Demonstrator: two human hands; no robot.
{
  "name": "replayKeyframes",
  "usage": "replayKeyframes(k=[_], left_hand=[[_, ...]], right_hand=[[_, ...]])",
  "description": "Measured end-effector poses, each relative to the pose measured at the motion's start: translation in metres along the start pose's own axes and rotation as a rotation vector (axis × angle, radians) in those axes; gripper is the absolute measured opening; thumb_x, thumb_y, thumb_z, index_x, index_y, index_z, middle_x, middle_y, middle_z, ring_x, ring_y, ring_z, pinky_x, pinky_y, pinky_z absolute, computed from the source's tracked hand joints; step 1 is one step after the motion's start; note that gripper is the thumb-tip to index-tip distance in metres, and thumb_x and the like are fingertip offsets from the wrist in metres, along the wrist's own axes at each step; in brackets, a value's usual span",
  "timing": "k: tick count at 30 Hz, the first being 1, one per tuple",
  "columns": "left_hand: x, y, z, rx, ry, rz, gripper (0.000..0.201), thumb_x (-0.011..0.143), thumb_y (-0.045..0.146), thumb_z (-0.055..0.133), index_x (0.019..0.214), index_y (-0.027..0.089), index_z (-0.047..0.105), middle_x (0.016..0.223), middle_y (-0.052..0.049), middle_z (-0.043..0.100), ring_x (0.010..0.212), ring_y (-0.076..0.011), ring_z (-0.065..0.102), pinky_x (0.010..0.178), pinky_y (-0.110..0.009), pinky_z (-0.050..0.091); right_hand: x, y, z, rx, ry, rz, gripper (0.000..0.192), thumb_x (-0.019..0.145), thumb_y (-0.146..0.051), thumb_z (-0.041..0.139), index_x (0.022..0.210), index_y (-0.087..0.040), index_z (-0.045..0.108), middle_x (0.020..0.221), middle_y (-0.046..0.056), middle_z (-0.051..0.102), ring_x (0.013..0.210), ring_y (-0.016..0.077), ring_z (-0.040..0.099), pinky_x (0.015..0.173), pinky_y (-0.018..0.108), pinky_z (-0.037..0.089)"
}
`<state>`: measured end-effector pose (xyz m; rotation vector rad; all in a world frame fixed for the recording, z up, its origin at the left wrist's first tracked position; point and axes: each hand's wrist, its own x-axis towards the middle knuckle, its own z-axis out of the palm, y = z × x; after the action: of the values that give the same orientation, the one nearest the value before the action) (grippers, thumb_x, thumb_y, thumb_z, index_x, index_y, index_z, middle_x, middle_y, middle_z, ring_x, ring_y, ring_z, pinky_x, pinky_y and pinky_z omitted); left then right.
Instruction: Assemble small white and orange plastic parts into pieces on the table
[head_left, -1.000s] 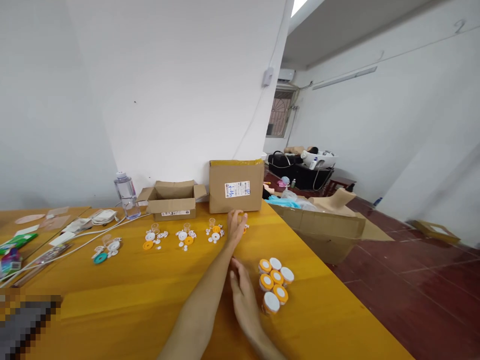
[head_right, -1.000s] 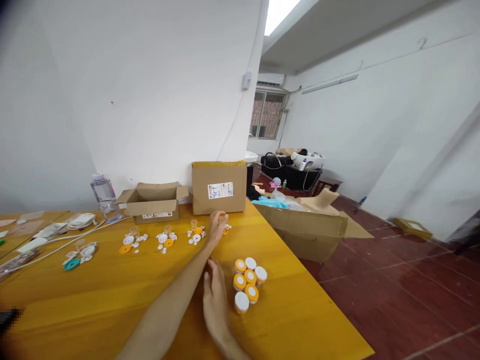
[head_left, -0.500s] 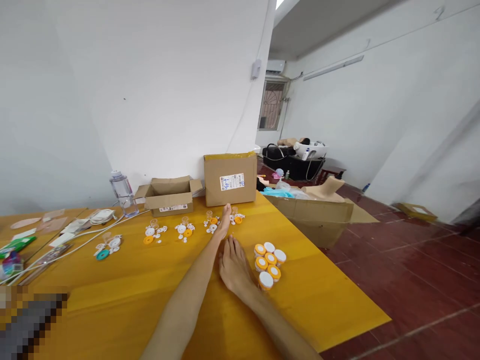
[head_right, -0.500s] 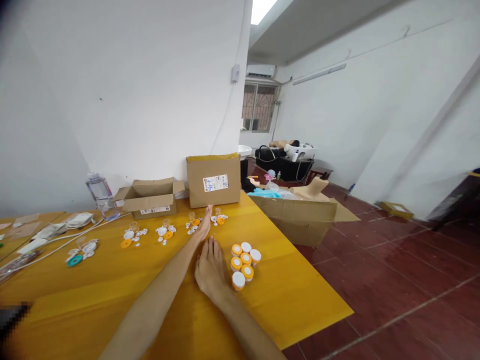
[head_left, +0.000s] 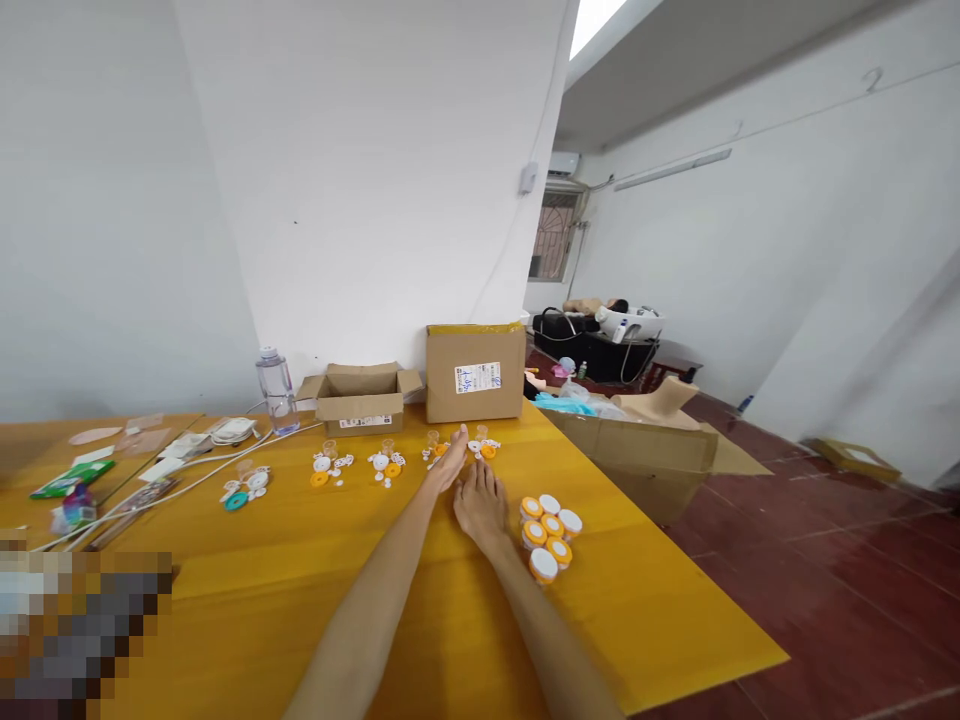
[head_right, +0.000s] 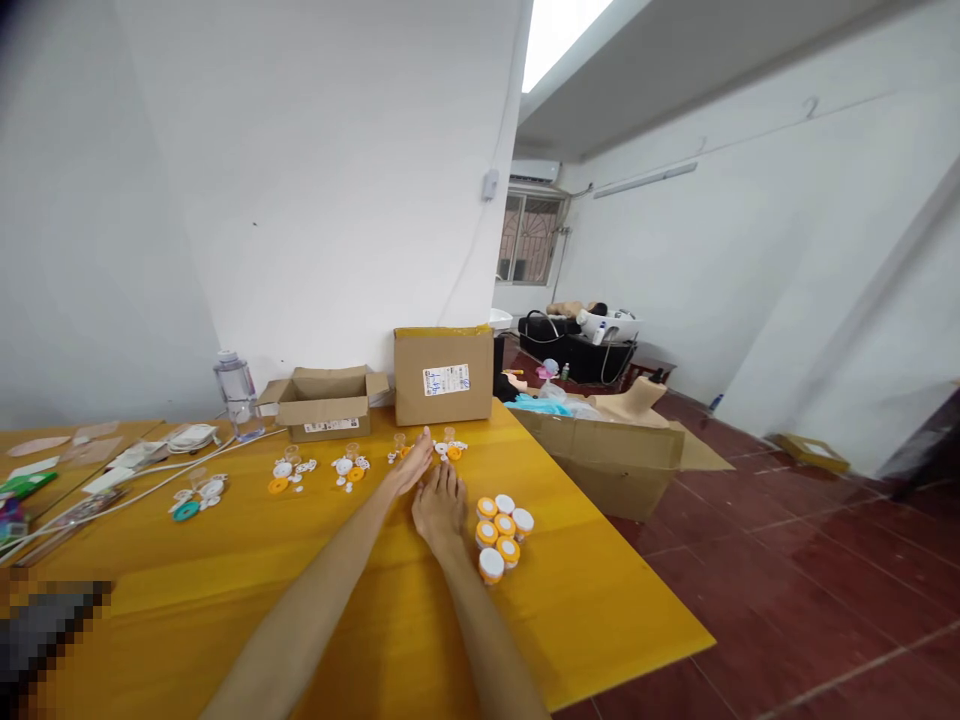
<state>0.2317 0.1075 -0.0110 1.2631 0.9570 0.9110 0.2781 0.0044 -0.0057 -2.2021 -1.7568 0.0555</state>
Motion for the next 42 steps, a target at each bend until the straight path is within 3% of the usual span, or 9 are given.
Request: replayKeyframes(k=[4, 12, 21, 27, 36, 42], left_hand=[[0.002, 0.001, -0.004, -0.036, -0.010, -0.054, 0.070, 0.092, 0.067, 0.036, 0.144, 0.021, 0.043, 0.159, -0.012, 0.034, 0.146, -0.0254, 0.034, 0.118, -0.035, 0.035], [0.003, 0.008, -0.001, -0.068, -0.007, -0.088, 0.069, 0.097, 0.055, 0.035, 0.151, 0.013, 0.031, 0.157, -0.017, 0.036, 0.145, -0.0257, 0.035, 0.120, -0.039, 0.030], [-0.003, 0.009, 0.000, -0.068, 0.008, -0.065, 0.067, 0.095, 0.058, 0.037, 0.146, 0.014, 0.041, 0.155, -0.015, 0.041, 0.145, -0.0261, 0.036, 0.120, -0.038, 0.031], [-0.016, 0.003, -0.005, -0.038, 0.033, -0.014, 0.052, 0.097, 0.054, 0.040, 0.135, 0.020, 0.050, 0.152, -0.012, 0.045, 0.141, -0.0236, 0.042, 0.119, -0.037, 0.033], [-0.057, -0.010, -0.028, 0.286, 0.024, 0.181, 0.036, 0.093, 0.051, 0.049, 0.115, 0.025, 0.061, 0.135, -0.007, 0.062, 0.133, -0.0229, 0.051, 0.116, -0.036, 0.033], [-0.106, -0.017, -0.065, 0.731, -0.096, 0.424, 0.055, 0.093, 0.059, 0.041, 0.135, 0.025, 0.053, 0.148, -0.010, 0.051, 0.139, -0.0250, 0.044, 0.119, -0.039, 0.030]], right_hand=[[0.001, 0.001, 0.005, 0.002, 0.011, -0.009, 0.056, 0.096, -0.024, 0.031, 0.147, -0.003, 0.041, 0.157, 0.020, 0.033, 0.146, 0.0279, 0.030, 0.117, 0.042, 0.020], [-0.007, 0.000, 0.013, -0.028, 0.044, 0.004, 0.057, 0.097, -0.029, 0.033, 0.143, 0.002, 0.044, 0.153, 0.027, 0.036, 0.144, 0.0352, 0.033, 0.117, 0.048, 0.020], [0.008, 0.002, 0.005, -0.013, 0.023, 0.022, 0.055, 0.097, -0.028, 0.034, 0.146, -0.004, 0.042, 0.155, 0.022, 0.034, 0.145, 0.0314, 0.033, 0.117, 0.048, 0.019], [0.003, 0.000, 0.000, 0.005, 0.017, 0.024, 0.056, 0.099, -0.030, 0.033, 0.146, -0.001, 0.041, 0.156, 0.023, 0.032, 0.146, 0.0309, 0.030, 0.117, 0.044, 0.018], [-0.022, 0.002, 0.000, -0.008, -0.008, -0.014, 0.056, 0.099, -0.030, 0.032, 0.146, -0.001, 0.041, 0.156, 0.023, 0.032, 0.147, 0.0313, 0.029, 0.118, 0.045, 0.016], [-0.044, 0.007, -0.002, -0.034, -0.048, -0.089, 0.056, 0.100, -0.030, 0.029, 0.147, -0.002, 0.041, 0.156, 0.021, 0.032, 0.147, 0.0300, 0.028, 0.119, 0.047, 0.016]])
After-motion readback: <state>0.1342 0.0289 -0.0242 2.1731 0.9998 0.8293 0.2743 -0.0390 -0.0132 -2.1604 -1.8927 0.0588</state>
